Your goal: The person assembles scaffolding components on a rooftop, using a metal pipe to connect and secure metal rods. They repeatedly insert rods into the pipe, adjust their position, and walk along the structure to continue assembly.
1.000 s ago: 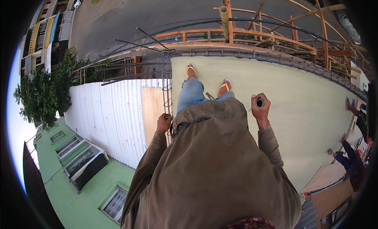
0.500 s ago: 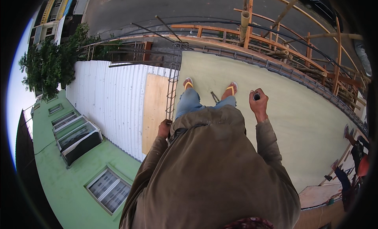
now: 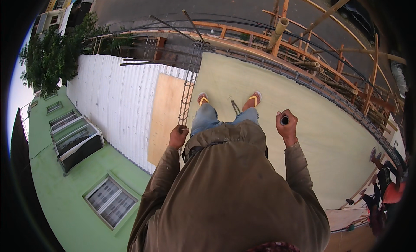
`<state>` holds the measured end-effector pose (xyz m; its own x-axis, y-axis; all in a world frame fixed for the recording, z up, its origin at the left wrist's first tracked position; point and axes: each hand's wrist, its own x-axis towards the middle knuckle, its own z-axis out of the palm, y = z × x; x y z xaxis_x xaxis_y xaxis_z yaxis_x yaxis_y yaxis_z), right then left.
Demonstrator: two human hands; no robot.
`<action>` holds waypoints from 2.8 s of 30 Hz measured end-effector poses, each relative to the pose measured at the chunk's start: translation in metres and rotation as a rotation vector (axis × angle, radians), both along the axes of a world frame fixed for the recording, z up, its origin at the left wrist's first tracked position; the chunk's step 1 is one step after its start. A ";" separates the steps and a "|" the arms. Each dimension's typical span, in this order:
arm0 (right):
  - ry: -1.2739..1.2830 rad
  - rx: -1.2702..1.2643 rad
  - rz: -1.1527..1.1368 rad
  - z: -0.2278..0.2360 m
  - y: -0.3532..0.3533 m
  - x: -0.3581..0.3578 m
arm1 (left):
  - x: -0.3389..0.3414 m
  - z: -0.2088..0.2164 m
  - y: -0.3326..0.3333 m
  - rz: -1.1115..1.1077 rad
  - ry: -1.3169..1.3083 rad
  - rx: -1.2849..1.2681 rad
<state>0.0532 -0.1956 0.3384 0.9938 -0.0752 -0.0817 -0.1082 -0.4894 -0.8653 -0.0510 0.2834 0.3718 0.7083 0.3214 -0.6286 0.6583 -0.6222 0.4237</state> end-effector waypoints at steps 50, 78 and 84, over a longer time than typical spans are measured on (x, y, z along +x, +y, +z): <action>0.044 -0.064 0.440 0.106 0.486 0.050 | 0.327 -0.110 0.287 0.629 -0.930 -0.449; -0.233 0.081 0.161 0.102 0.413 0.048 | 0.324 -0.112 0.304 0.256 -0.822 -0.331; -0.201 0.155 0.079 0.092 0.345 0.052 | 0.252 -0.131 0.286 0.345 -0.521 -0.030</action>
